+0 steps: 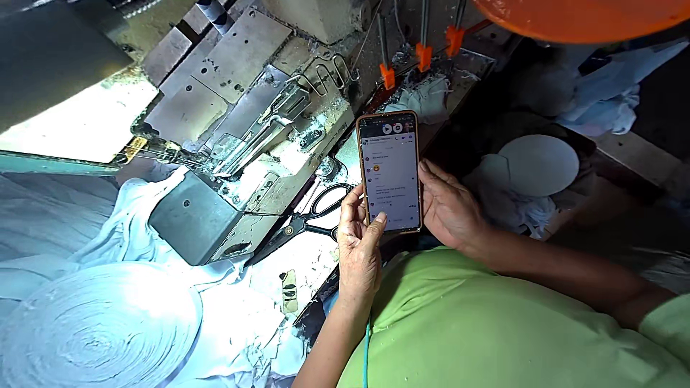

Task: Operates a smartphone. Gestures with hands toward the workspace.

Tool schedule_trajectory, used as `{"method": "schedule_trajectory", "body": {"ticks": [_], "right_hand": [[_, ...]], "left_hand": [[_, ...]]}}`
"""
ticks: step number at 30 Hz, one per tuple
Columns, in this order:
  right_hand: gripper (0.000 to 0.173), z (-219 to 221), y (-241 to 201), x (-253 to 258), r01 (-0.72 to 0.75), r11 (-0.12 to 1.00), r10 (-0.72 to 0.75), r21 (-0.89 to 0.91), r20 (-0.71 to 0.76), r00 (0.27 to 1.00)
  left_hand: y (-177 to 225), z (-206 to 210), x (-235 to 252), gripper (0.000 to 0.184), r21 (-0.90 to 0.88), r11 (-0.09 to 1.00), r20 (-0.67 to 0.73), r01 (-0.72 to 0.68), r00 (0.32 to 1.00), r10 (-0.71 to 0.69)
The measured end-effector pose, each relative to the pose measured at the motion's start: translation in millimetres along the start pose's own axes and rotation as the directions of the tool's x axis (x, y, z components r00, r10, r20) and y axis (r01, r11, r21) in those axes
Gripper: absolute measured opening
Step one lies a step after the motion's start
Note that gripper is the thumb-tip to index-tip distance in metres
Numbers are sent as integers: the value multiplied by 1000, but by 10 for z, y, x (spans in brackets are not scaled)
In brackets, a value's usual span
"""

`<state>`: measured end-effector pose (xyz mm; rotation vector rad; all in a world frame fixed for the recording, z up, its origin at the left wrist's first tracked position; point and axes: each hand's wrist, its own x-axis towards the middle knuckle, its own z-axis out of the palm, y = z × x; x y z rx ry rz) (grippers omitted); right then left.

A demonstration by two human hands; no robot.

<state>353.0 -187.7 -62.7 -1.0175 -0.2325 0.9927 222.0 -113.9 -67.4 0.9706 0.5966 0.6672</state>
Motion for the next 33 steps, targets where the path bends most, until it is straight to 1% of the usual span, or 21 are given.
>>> {"method": "schedule_trajectory", "body": {"ticks": [23,33], "right_hand": [[36,-12,24,15,-4,1000,4,26,6,1000],[35,8,23,2,-3,1000,3,10,-22,1000]], "left_hand": [[-19,-14,9,48,-10,1000,4,-4,1000,4],[-19,-8,9,48,-10,1000,-6,1,1000,-1]]}}
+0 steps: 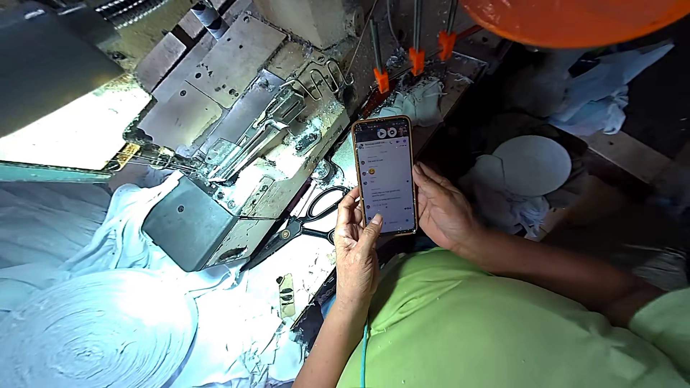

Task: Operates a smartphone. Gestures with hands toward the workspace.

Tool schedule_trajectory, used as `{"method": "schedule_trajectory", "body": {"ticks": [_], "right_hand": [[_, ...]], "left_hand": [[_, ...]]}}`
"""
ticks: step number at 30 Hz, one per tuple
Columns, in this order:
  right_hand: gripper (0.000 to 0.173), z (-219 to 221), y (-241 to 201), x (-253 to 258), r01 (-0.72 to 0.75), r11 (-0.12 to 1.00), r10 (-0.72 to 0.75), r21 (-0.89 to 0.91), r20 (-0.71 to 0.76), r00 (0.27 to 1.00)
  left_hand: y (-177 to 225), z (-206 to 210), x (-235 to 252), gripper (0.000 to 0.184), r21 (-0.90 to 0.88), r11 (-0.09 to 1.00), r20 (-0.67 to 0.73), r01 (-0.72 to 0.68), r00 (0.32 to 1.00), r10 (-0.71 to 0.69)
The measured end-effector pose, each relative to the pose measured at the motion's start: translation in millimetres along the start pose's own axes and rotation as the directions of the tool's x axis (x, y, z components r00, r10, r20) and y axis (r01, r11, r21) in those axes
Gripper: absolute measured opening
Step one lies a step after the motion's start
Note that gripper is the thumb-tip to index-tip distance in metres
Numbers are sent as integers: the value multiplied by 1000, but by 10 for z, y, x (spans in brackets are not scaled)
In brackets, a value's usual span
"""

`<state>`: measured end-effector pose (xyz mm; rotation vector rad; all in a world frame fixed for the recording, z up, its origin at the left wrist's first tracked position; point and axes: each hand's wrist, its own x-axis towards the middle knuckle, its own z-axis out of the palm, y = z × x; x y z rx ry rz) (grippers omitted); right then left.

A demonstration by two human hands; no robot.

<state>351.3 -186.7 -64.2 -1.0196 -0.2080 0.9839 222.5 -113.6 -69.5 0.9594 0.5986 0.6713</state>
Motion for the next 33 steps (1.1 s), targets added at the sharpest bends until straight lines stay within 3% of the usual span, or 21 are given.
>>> {"method": "schedule_trajectory", "body": {"ticks": [33], "right_hand": [[35,7,-12,-4,-10,1000,10,11,-16,1000]], "left_hand": [[-12,0,16,46,7,1000,3,14,1000,-14]]}}
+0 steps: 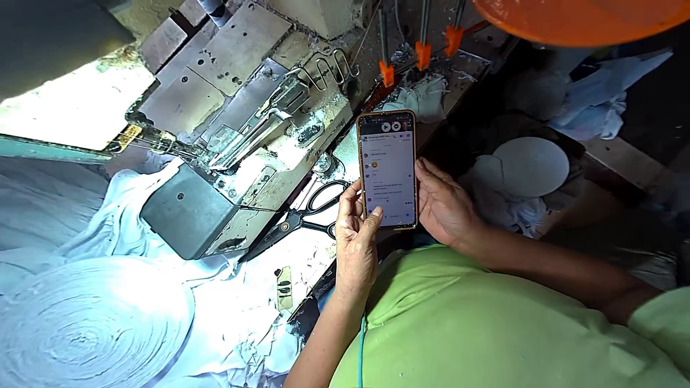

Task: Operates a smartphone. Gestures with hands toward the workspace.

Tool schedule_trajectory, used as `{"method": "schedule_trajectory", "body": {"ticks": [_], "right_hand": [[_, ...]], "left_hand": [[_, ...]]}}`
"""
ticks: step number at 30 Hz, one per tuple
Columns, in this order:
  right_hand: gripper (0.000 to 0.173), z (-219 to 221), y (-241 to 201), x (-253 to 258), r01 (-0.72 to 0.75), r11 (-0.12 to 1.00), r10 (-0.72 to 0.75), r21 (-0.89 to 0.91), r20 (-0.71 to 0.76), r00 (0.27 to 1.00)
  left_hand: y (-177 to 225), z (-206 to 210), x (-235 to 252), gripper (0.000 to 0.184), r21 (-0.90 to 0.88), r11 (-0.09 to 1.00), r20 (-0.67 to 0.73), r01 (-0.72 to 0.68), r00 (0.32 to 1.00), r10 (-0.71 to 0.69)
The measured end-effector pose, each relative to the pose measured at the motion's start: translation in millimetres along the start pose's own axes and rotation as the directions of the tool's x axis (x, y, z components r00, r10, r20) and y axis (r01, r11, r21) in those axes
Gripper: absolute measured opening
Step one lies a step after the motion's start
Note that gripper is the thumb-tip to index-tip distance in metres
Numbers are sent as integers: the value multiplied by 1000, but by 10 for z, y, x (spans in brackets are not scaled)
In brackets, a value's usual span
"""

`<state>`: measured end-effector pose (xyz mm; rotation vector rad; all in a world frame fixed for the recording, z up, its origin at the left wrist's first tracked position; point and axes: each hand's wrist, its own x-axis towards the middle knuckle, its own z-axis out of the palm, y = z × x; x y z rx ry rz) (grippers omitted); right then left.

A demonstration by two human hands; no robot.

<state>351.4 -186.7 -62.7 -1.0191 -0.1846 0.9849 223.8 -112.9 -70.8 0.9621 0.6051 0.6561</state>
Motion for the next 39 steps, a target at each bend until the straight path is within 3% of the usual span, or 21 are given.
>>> {"method": "schedule_trajectory", "body": {"ticks": [39], "right_hand": [[34,26,59,-32,20,1000,-21,23,22,1000]], "left_hand": [[-12,-6,-25,45,42,998,-24,-51,998,52]]}}
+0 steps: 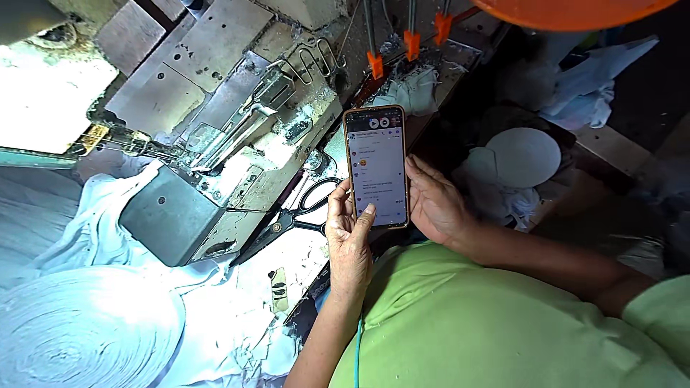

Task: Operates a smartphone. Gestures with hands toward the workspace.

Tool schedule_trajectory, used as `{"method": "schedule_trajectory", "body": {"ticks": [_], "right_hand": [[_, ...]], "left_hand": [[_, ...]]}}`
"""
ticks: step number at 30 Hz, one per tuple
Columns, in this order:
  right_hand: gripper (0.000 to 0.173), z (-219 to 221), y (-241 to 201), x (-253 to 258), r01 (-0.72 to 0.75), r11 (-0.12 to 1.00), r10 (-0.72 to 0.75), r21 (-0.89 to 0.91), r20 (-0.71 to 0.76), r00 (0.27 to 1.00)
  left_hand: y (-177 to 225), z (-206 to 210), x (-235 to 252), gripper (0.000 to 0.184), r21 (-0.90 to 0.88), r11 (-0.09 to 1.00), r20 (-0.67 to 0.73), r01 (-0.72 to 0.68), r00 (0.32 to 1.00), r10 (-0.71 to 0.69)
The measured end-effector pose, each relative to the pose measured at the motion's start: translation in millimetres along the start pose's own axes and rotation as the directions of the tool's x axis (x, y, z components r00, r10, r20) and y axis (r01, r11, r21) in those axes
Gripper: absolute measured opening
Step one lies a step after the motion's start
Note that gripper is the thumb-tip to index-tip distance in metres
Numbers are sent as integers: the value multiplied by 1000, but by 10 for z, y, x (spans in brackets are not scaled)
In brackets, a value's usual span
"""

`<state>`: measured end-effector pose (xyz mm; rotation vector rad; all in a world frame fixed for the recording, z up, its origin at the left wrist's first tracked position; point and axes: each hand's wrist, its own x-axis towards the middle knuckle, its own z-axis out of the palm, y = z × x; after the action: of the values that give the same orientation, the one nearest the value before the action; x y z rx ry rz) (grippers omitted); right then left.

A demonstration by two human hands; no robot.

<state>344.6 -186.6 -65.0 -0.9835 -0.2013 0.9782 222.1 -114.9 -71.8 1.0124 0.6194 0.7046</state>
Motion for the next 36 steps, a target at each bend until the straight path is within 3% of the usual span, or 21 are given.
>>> {"method": "schedule_trajectory", "body": {"ticks": [17,28,36], "right_hand": [[33,6,-20,5,-9,1000,9,-13,-13,1000],[35,-28,-30,38,-20,1000,19,-5,-35,999],[37,-89,-105,105,4,999,-1,49,-76,997]], "left_hand": [[55,87,0,38,47,999,-47,0,999,2],[-8,17,49,62,45,999,59,10,998,-13],[7,78,211,84,274,961,167,-40,986,-6]]}}
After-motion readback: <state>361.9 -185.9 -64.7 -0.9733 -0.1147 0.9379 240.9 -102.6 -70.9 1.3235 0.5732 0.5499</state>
